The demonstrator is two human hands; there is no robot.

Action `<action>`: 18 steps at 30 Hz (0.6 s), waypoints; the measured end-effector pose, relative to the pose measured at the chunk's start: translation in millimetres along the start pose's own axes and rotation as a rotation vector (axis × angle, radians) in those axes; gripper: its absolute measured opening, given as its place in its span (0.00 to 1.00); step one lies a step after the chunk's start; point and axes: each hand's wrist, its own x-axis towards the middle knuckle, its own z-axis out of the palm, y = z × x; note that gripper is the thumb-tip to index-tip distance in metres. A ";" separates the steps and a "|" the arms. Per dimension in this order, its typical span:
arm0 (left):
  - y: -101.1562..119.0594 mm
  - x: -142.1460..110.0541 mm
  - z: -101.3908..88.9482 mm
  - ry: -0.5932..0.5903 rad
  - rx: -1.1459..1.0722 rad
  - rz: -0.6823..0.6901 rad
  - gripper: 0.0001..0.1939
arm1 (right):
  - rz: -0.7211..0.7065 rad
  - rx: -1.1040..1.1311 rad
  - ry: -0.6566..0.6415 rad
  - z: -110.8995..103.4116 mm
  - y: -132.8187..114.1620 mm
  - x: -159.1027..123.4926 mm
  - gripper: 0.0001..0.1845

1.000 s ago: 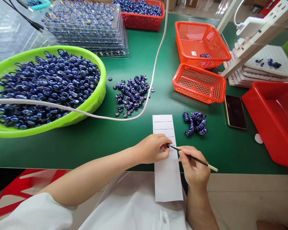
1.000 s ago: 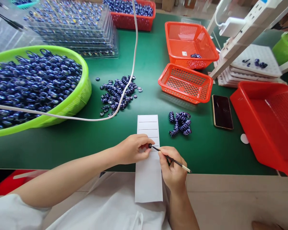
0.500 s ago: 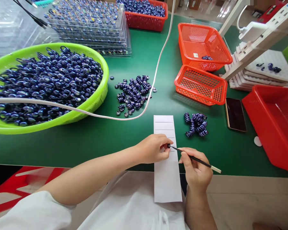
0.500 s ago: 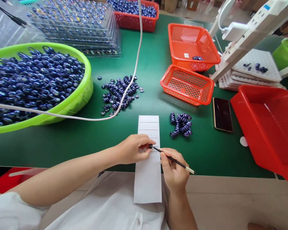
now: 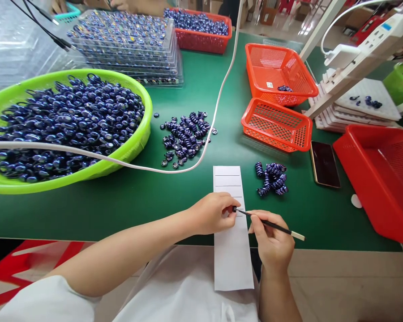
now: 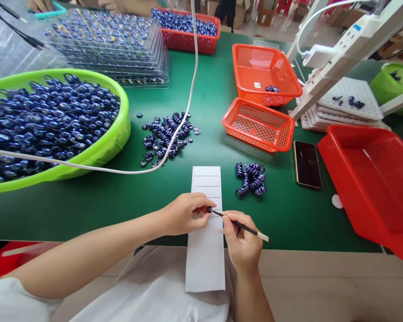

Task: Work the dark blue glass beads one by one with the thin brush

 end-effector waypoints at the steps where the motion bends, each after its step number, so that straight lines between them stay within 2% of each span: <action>1: -0.3 0.2 0.0 -0.001 -0.009 0.001 0.14 | -0.009 -0.026 -0.002 0.3 0.2 -0.1 0.03; 5: -0.6 0.9 2.4 -0.002 -0.026 -0.016 0.14 | -0.061 -0.068 0.002 1.7 2.6 -1.2 0.06; 9: 1.9 0.8 -1.6 0.001 0.009 -0.022 0.14 | -0.067 0.059 0.024 1.2 1.1 -0.5 0.06; 11: 1.7 0.2 -13.9 0.036 0.122 -0.026 0.15 | -0.048 0.115 0.032 -0.7 -3.5 0.6 0.04; 13: -0.7 -0.5 -33.9 0.097 0.327 -0.081 0.18 | -0.034 0.147 0.072 -3.2 -9.6 1.7 0.01; 16: -4.9 -0.9 -67.5 0.173 0.717 -0.259 0.23 | 0.002 0.157 0.222 -6.4 -16.2 4.1 0.05; 18: -3.6 0.7 -81.2 0.189 0.895 -0.350 0.25 | 0.033 0.157 0.321 -7.7 -16.0 6.6 0.07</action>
